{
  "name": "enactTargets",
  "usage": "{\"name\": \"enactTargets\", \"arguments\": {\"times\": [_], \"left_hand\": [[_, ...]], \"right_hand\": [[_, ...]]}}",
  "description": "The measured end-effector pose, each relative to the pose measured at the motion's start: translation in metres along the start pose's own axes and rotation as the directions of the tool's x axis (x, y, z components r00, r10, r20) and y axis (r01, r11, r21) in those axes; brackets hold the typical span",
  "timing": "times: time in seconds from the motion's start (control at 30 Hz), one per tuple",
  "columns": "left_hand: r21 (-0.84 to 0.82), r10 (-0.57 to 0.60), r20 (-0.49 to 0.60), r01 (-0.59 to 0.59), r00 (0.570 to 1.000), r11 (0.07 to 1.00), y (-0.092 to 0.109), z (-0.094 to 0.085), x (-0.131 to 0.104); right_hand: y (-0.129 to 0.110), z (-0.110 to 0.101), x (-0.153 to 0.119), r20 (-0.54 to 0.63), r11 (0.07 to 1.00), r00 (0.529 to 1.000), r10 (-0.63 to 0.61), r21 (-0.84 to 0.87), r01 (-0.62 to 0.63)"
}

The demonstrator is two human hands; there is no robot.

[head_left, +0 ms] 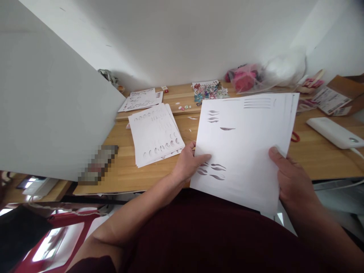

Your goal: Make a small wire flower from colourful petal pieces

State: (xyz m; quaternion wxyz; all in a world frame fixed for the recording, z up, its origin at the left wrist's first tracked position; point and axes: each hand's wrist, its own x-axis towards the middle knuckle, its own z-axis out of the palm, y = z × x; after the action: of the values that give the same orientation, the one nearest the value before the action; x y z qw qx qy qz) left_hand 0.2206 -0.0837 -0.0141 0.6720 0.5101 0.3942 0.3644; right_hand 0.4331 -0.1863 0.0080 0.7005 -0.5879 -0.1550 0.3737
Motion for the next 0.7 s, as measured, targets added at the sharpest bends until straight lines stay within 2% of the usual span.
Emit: {"name": "enactTargets", "arguments": {"times": [0.23,0.7], "left_hand": [[-0.056,-0.024,0.05,0.027,0.998,0.998,0.003,0.0003,-0.003],[-0.003,0.039,0.005,-0.039,0.999,0.999,-0.0033,0.0025,-0.0037]], "right_hand": [[-0.0014,0.0006,-0.0002,-0.002,1.0,1.0,0.02,0.006,-0.02],[-0.0026,-0.0053,-0.0042,0.057,0.998,0.997,0.058,0.008,-0.058]]}}
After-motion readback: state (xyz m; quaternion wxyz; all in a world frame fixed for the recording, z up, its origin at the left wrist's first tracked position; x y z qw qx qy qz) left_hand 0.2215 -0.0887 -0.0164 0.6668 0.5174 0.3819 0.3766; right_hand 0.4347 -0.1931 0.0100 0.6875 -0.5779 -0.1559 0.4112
